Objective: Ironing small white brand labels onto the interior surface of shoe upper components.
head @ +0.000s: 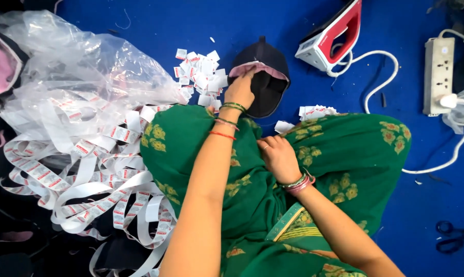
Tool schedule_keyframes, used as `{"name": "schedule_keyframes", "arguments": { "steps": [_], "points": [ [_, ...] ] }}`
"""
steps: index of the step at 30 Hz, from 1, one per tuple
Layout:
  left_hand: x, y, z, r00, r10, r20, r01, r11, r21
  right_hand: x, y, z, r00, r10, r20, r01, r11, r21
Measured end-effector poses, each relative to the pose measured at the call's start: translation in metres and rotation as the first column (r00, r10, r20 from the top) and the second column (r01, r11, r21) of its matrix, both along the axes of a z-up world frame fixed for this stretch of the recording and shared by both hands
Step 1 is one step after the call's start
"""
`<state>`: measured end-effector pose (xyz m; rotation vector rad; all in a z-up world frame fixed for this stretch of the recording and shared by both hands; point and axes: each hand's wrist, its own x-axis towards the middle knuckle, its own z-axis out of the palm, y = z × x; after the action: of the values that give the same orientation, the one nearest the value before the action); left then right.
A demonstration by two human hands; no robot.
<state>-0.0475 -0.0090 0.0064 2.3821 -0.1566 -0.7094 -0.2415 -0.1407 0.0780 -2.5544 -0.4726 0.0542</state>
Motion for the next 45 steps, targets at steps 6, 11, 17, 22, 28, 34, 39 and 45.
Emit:
{"name": "schedule_keyframes", "arguments": {
  "steps": [6,11,17,22,28,34,39,45],
  "points": [
    [-0.02,-0.008,-0.055,0.802,-0.243,0.545,0.128,0.962,0.241,0.007,-0.002,-0.004,0.997,-0.061,-0.056,0.066,0.993,0.093],
    [-0.01,-0.007,-0.047,0.877,-0.056,0.477,0.037,0.998,0.05,0.006,-0.001,0.0,0.998,-0.06,-0.033,0.061,0.997,0.05],
    [0.048,0.069,0.046,0.86,0.36,0.362,-0.318,0.932,-0.173,0.008,-0.001,0.003,0.999,-0.039,-0.029,0.041,0.996,0.074],
    [0.076,0.12,0.098,0.793,0.408,0.451,-0.392,0.91,-0.134,0.023,-0.006,-0.006,0.994,-0.086,-0.066,0.096,0.981,0.166],
    [0.106,0.147,0.015,0.856,0.363,0.367,-0.445,0.88,0.168,0.108,-0.004,0.024,0.902,-0.391,0.181,0.328,0.896,0.299],
    [0.127,0.165,-0.044,0.688,0.601,0.407,-0.692,0.712,0.12,0.156,-0.015,-0.064,0.97,-0.241,0.038,0.232,0.959,0.163],
    [0.125,0.157,-0.045,0.705,0.565,0.429,-0.688,0.69,0.224,0.159,-0.014,-0.089,0.976,-0.202,-0.077,0.185,0.966,-0.179],
    [0.137,0.163,-0.064,0.647,0.691,0.323,-0.751,0.651,0.114,0.164,-0.019,-0.08,0.969,-0.221,-0.112,0.203,0.968,-0.151]
  ]
}}
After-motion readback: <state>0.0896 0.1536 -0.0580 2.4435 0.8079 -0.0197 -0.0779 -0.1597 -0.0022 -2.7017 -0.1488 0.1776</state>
